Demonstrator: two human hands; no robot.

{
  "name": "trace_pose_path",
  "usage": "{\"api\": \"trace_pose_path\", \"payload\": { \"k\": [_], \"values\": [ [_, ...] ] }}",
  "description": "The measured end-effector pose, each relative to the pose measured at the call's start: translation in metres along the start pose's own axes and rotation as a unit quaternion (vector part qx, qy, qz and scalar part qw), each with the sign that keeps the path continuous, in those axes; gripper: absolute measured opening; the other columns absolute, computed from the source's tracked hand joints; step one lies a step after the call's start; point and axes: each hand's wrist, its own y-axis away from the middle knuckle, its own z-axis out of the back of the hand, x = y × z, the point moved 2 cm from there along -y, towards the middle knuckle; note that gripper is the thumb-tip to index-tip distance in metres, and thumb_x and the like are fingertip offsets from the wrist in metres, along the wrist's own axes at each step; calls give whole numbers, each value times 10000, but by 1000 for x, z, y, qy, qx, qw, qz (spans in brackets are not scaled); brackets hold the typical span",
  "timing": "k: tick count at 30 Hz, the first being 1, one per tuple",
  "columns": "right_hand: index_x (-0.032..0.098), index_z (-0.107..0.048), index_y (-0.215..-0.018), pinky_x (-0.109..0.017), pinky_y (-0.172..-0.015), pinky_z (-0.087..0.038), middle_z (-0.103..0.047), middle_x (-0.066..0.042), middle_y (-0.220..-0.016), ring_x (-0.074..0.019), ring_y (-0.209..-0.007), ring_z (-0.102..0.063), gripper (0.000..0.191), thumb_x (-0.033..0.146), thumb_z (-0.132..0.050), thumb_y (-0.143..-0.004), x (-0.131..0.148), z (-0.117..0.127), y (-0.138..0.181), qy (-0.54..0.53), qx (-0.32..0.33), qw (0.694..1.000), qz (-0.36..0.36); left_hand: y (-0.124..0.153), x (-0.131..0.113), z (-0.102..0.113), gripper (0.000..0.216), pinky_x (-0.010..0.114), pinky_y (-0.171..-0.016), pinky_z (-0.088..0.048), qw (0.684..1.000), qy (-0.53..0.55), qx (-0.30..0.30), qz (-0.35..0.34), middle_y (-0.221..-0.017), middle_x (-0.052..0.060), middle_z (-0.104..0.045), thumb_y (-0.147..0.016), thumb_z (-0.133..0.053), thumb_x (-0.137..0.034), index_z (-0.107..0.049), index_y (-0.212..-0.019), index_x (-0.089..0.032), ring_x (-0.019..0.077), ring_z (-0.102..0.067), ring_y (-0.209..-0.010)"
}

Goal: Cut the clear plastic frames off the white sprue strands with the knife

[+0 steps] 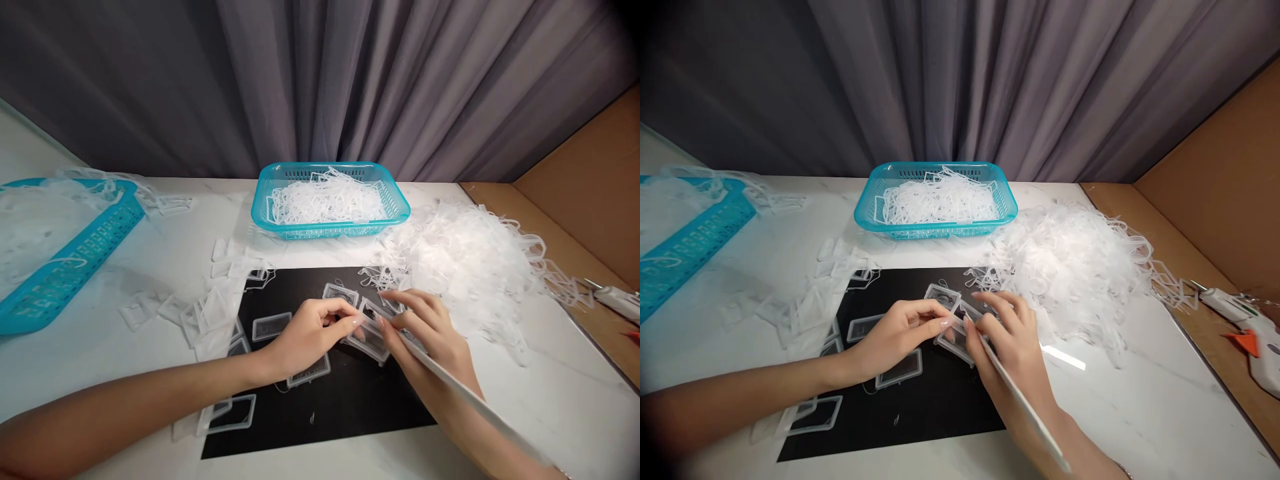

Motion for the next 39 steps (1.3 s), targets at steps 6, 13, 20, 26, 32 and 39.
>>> {"api": "trace_pose_path", "payload": {
  "k": [6, 13, 20, 26, 32, 39],
  "values": [
    [223, -528, -801, -360, -745, -438, -677, -50, -918, -214, -902, -590, 154, 109, -468, -885, 4, -2, -1, -11, 24, 1000, 13, 0, -2, 0, 225, 258, -704, -430, 1000, 24, -4, 8, -753, 40, -656, -850, -532, -312, -647, -778, -132, 169, -593, -755],
    [235, -553, -748, -310, -651, -472, -700, -33, -874, -206, -799, -627, 153, 283, -493, -880, -10, 19, -9, -36, 50, 993, -102, -3, -2, 5, 212, 219, -627, -392, 998, 41, -47, 8, -735, 17, -644, -845, -543, -291, -659, -750, -141, 115, -533, -649],
    [223, -640, -721, -260, -499, -432, -708, -45, -866, -203, -721, -630, 301, 469, -512, -840, -19, 41, -17, -123, 125, 950, -260, -3, 1, 5, 196, 216, -594, -371, 998, 40, -44, 9, -739, 7, -646, -836, -544, -293, -659, -764, -151, 106, -505, -627],
    [219, -535, -618, -244, -604, -449, -696, -18, -936, -183, -804, -619, 310, 426, -522, -849, -10, 39, -18, -191, 166, 933, -255, -3, -6, 5, 196, 219, -605, -364, 996, 50, 75, 9, -710, -10, -595, -864, -477, -260, -624, -795, -150, 106, -487, -644],
    [262, -621, -815, -237, -615, -446, -674, 15, -837, -131, -685, -594, 211, 362, -453, -898, 5, 30, -13, -170, 224, 945, -165, -2, -3, 2, 244, 229, -611, -378, 996, 17, 88, 22, -600, -28, -558, -865, -492, -360, -599, -803, -150, 114, -510, -597],
    [254, -635, -828, -249, -547, -432, -672, 3, -758, -127, -567, -558, 241, 370, -437, -900, 0, 28, -13, -135, 194, 960, -148, -3, 3, 1, 270, 223, -599, -403, 997, -15, 69, 12, -618, 4, -609, -872, -462, -294, -652, -761, -136, 131, -552, -611]
  ]
}}
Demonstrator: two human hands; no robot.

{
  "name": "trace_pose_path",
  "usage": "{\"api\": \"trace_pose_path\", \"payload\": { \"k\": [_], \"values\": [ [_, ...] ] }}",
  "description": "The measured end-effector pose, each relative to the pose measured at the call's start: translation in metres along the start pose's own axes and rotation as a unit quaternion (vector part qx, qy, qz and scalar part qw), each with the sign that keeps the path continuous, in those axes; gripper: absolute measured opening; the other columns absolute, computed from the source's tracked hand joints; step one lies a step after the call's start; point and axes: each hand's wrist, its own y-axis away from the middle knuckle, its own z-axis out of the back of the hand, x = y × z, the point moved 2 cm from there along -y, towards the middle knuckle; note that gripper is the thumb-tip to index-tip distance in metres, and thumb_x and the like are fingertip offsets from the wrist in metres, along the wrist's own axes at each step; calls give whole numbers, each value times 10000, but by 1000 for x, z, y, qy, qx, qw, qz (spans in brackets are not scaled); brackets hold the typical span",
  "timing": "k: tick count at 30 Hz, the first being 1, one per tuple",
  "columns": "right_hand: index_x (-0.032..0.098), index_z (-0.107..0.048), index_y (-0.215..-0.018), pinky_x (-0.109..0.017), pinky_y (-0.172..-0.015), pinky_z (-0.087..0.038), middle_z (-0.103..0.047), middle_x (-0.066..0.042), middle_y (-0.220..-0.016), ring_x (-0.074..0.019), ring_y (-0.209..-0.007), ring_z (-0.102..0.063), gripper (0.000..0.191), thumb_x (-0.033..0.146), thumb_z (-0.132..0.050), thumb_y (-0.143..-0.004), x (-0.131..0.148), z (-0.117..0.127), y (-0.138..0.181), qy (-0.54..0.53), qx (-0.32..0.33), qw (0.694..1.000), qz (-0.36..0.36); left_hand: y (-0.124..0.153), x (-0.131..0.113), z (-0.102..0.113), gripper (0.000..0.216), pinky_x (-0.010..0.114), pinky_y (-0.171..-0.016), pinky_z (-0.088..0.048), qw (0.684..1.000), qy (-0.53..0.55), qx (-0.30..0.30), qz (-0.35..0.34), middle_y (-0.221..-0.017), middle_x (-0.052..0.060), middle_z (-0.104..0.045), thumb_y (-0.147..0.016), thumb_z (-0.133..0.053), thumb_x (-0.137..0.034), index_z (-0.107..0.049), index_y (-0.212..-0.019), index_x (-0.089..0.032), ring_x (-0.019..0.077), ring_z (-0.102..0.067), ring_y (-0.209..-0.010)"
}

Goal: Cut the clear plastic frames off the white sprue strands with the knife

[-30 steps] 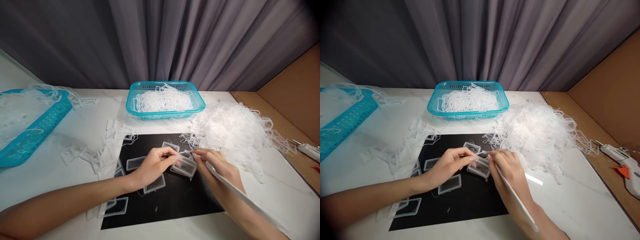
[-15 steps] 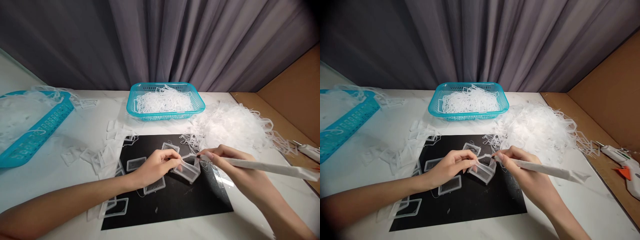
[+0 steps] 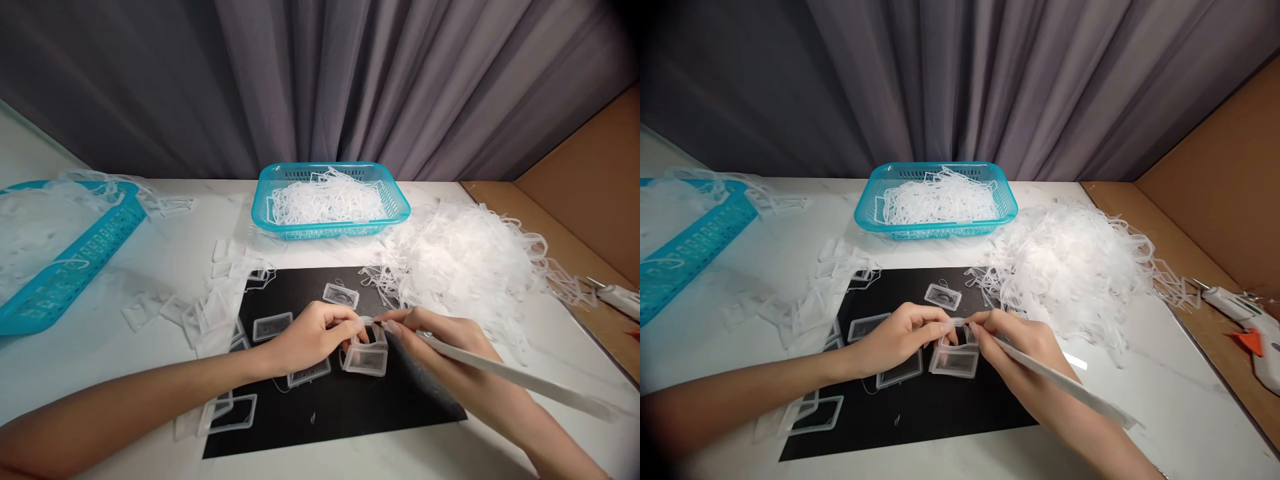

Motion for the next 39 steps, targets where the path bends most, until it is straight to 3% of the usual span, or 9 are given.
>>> {"api": "trace_pose_path", "payload": {
  "k": [3, 10, 14, 19, 23, 26, 30, 35, 39],
  "values": [
    [255, -629, -788, -247, -489, -400, -666, 1, -745, -131, -561, -550, 249, 398, -452, -890, -3, 5, -1, 0, 0, 1000, -20, 0, -1, 0, 265, 213, -592, -402, 1000, 25, 6, -12, -612, 4, -612, -871, -458, -255, -644, -726, -134, 115, -529, -593],
    [227, -595, -701, -267, -543, -413, -696, -29, -905, -179, -728, -602, 303, 458, -486, -863, -14, 18, -3, -32, -13, 996, -87, 1, -4, 2, 281, 199, -559, -392, 997, 64, -20, -41, -589, 2, -623, -882, -435, -217, -593, -664, -137, 94, -501, -555],
    [232, -648, -766, -297, -635, -440, -699, -44, -967, -254, -950, -604, 283, 479, -527, -832, -19, 28, -6, -44, -36, 990, -129, -1, -1, 5, 280, 204, -519, -375, 992, 85, -76, -57, -576, -7, -580, -887, -436, -244, -581, -671, -138, 96, -510, -549],
    [233, -586, -604, -331, -749, -425, -724, -34, -925, -277, -1010, -593, 307, 486, -584, -779, -28, 37, -10, -78, -70, 978, -182, -3, 3, 9, 260, 207, -485, -366, 980, 88, -162, -76, -637, -4, -577, -893, -434, -274, -585, -723, -148, 100, -487, -552],
    [233, -574, -607, -360, -797, -423, -728, -58, -893, -276, -978, -611, 331, 512, -556, -784, -36, 34, -13, -99, -11, 976, -196, -3, 3, 14, 243, 217, -523, -385, 968, 56, -232, -73, -682, -13, -586, -899, -431, -305, -595, -786, -165, 97, -462, -539],
    [229, -540, -587, -370, -794, -439, -725, -64, -860, -272, -945, -628, 345, 509, -557, -787, -38, 30, -13, -127, 35, 975, -181, -2, 0, 20, 232, 223, -661, -411, 953, 6, -289, -87, -788, -4, -603, -906, -424, -297, -608, -828, -179, 114, -516, -664],
    [219, -569, -599, -389, -821, -442, -725, -62, -898, -284, -983, -620, 332, 497, -587, -780, -33, 30, -11, -136, -10, 975, -174, 0, -3, 18, 222, 245, -860, -397, 954, -27, -262, -147, -958, 37, -612, -903, -441, -255, -606, -780, -173, 170, -553, -969],
    [217, -622, -654, -414, -933, -415, -650, -64, -1170, -287, -1148, -537, 288, 470, -600, -789, -15, 22, -6, -160, -29, 977, -140, 6, -4, 7, 198, 261, -823, -446, 957, -73, -190, -206, -900, 53, -636, -889, -466, -193, -608, -753, -164, 165, -599, -901],
    [224, -605, -628, -433, -950, -411, -663, -52, -1147, -277, -1145, -545, 305, 462, -571, -815, -2, 10, -4, -192, 6, 971, -145, 10, -7, 0, 143, 272, -803, -472, 946, -117, -162, -256, -900, 74, -657, -866, -490, -139, -611, -791, -155, 168, -614, -879]
  ]
}}
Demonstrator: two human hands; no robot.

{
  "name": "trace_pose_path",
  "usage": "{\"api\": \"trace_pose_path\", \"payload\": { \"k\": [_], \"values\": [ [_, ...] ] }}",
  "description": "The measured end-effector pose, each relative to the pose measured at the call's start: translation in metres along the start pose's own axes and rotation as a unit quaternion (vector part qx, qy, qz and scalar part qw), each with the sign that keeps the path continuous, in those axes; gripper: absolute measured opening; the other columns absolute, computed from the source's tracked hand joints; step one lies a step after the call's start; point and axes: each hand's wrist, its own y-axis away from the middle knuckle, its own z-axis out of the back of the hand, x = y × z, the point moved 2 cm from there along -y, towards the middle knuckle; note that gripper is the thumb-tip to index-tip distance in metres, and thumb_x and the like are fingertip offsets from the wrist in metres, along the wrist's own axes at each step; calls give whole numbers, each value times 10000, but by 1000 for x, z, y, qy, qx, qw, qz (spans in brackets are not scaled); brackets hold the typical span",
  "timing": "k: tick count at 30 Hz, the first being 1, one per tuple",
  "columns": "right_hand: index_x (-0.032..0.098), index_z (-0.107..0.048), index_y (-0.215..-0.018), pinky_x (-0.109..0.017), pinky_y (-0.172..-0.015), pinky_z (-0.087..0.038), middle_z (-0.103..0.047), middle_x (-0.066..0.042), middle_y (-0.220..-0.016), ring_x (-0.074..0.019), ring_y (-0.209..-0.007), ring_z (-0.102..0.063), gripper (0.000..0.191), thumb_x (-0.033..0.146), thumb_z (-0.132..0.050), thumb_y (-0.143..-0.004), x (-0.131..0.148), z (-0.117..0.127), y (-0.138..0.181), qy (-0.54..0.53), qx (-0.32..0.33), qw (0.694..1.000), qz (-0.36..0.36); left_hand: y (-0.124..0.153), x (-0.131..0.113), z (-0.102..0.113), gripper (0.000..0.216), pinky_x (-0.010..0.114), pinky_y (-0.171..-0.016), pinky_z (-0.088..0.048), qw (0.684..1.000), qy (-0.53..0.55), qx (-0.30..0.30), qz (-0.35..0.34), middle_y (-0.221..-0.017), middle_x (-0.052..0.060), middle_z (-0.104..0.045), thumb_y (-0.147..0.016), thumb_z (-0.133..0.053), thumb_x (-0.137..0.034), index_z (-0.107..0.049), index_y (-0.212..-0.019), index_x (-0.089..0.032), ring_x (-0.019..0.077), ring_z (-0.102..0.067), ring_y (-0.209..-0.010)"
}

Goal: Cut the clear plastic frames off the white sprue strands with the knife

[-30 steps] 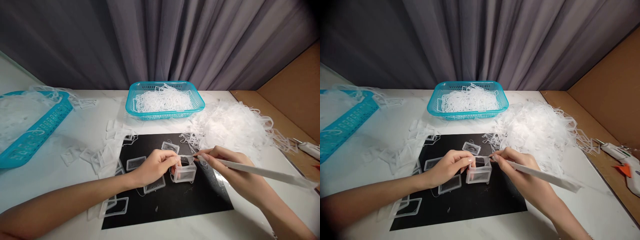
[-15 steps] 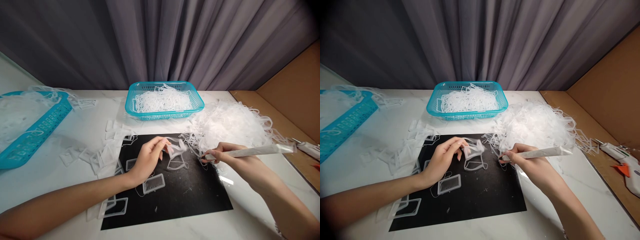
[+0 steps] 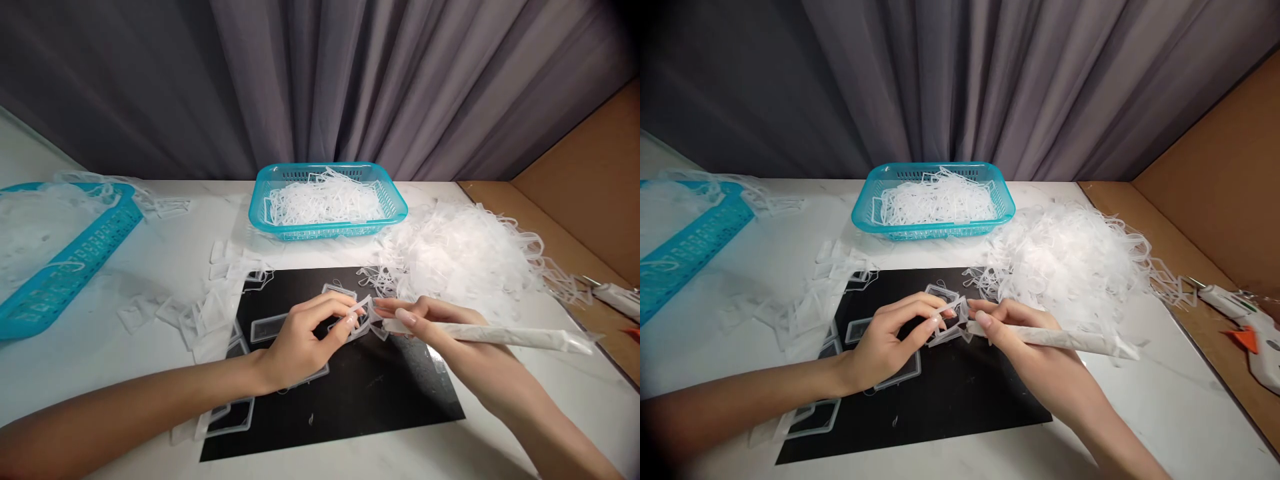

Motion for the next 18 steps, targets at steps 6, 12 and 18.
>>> {"api": "trace_pose_path", "payload": {
  "k": [6, 12, 18],
  "values": [
    [221, -558, -607, -372, -849, -468, -713, -61, -940, -260, -1014, -617, 353, 504, -539, -817, -3, -12, -2, -11, -25, 1000, -6, 3, -4, -3, 117, 279, -781, -506, 998, -17, 31, -58, -939, 113, -665, -838, -508, -105, -616, -813, -141, 178, -632, -879],
    [222, -590, -644, -345, -768, -461, -699, -43, -815, -250, -929, -624, 362, 517, -500, -833, -6, -8, -4, 42, -32, 999, 1, 3, -1, 2, 130, 314, -861, -487, 999, 41, 10, 3, -1043, 95, -674, -846, -516, -152, -634, -794, -169, 203, -627, -986],
    [230, -577, -641, -407, -875, -436, -718, -50, -848, -255, -925, -641, 338, 508, -525, -825, -14, 1, -9, 3, -21, 1000, -5, 3, 0, 3, 214, 337, -989, -415, 969, 214, -13, 124, -1181, 75, -637, -887, -487, -236, -648, -762, -172, 227, -542, -1159]
  ]
}}
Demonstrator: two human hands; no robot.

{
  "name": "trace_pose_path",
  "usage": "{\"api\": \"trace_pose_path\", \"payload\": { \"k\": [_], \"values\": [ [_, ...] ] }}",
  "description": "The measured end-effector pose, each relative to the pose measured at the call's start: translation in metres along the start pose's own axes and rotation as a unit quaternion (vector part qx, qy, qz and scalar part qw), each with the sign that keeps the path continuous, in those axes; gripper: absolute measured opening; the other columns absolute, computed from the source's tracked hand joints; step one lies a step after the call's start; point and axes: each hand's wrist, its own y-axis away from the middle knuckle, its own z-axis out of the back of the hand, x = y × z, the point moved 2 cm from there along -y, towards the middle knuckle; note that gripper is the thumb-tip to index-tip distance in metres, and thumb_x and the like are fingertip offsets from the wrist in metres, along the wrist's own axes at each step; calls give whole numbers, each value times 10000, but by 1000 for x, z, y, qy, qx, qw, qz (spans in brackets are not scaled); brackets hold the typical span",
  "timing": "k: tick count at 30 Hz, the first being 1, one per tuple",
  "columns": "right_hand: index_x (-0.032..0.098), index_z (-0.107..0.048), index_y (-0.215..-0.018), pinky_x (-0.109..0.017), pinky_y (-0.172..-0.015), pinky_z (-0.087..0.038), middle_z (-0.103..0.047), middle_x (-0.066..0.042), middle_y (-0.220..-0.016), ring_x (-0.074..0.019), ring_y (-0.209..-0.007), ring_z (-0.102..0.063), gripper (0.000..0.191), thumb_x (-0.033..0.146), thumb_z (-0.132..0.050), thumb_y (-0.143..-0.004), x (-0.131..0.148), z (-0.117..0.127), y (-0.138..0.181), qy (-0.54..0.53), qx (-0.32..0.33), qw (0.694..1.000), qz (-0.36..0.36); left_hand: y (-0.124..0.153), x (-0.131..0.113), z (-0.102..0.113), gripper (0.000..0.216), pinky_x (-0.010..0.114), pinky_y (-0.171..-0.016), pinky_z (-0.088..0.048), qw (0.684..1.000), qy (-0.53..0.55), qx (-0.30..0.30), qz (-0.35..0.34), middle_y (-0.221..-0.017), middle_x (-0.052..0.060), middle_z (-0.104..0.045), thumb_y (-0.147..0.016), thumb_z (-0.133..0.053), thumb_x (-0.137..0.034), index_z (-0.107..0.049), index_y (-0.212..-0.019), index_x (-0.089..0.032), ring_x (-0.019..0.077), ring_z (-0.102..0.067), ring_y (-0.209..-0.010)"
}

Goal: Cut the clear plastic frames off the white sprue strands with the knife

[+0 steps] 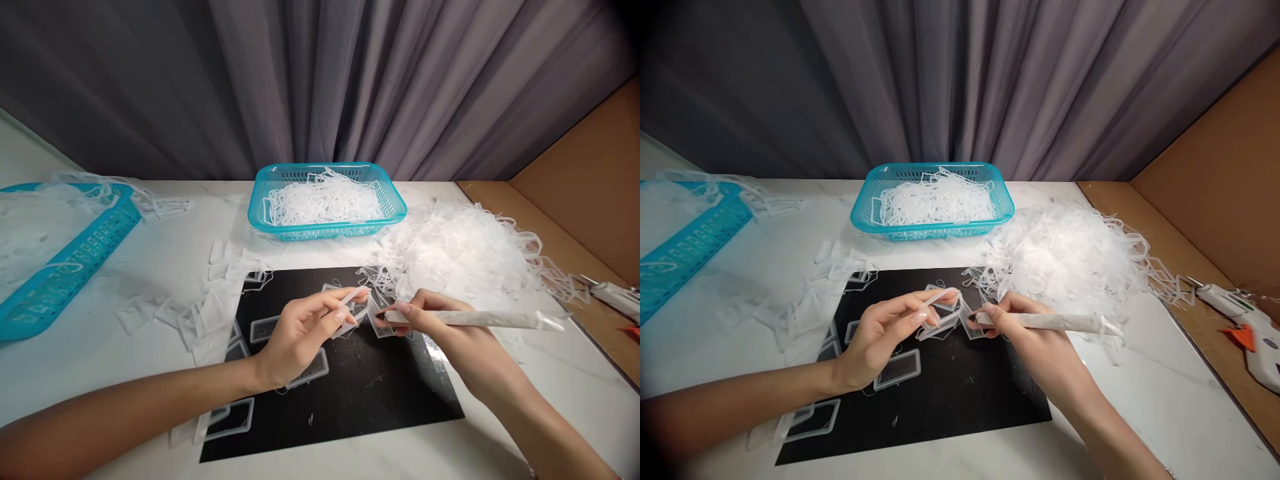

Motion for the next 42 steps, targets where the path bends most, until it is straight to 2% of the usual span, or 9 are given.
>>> {"api": "trace_pose_path", "payload": {
  "k": [9, 15, 20, 23, 26, 29, 35, 39, 42],
  "values": [
    [233, -530, -630, -372, -833, -474, -729, -48, -842, -235, -937, -649, 283, 424, -552, -837, 4, 2, 0, -89, 31, 995, -26, -7, 4, 3, 189, 385, -1076, -319, 997, 55, -51, -11, -1266, 57, -580, -901, -492, -221, -633, -785, -171, 227, -392, -1294],
    [249, -568, -621, -378, -794, -477, -722, -50, -835, -247, -912, -643, 288, 438, -542, -837, 7, 4, 3, -15, 56, 998, -2, -12, 6, 7, 193, 381, -1105, -263, 996, 42, -85, -5, -1293, 67, -557, -898, -502, -259, -612, -767, -169, 217, -400, -1289],
    [233, -549, -610, -303, -636, -465, -693, -20, -712, -204, -749, -638, 323, 446, -518, -850, 7, 8, 7, 74, 98, 992, 5, -18, 8, 15, 220, 406, -1072, -305, 990, 59, -130, 8, -1291, 93, -555, -886, -515, -297, -566, -717, -166, 252, -426, -1268],
    [224, -538, -606, -298, -637, -455, -704, -23, -791, -226, -825, -638, 340, 465, -514, -844, 5, 14, 6, 133, 24, 991, 1, -18, 10, 12, 204, 406, -999, -403, 990, 98, -87, 56, -1165, 100, -646, -884, -522, -310, -559, -748, -163, 255, -548, -1153],
    [226, -549, -611, -318, -712, -453, -682, -14, -1047, -250, -965, -609, 332, 483, -536, -821, 4, 19, 7, 158, -94, 983, 22, -15, 10, 6, 170, 407, -936, -460, 985, 138, -41, 94, -1053, 90, -697, -888, -516, -322, -586, -871, -168, 250, -620, -1046],
    [233, -557, -617, -323, -709, -457, -658, 0, -1112, -242, -933, -616, 306, 471, -554, -809, 7, 16, 11, 168, -161, 970, 66, -12, 9, 3, 212, 420, -918, -475, 980, 165, -9, 111, -1030, 96, -705, -890, -506, -319, -587, -1022, -174, 260, -631, -1024],
    [241, -589, -657, -285, -714, -478, -689, -6, -987, -197, -839, -636, 236, 373, -541, -846, 15, -2, 20, 117, -125, 976, 139, -6, 6, -1, 374, 393, -939, -466, 981, 139, 68, 116, -1129, 109, -664, -895, -513, -284, -511, -1253, -177, 253, -621, -1047],
    [237, -593, -666, -271, -783, -468, -679, -7, -1031, -193, -957, -615, 236, 333, -523, -869, 13, -12, 22, 74, -50, 984, 153, -1, 6, -4, 468, 392, -965, -446, 981, 101, 92, 139, -1084, 95, -687, -886, -528, -277, -433, -1335, -182, 244, -634, -1025],
    [239, -609, -693, -260, -810, -464, -664, -3, -1068, -189, -1028, -589, 223, 341, -524, -872, 10, -16, 21, 43, -24, 988, 144, 0, 6, -6, 517, 393, -964, -442, 978, 93, 98, 156, -983, 74, -722, -893, -511, -285, -367, -1378, -182, 234, -642, -1009]
  ]
}}
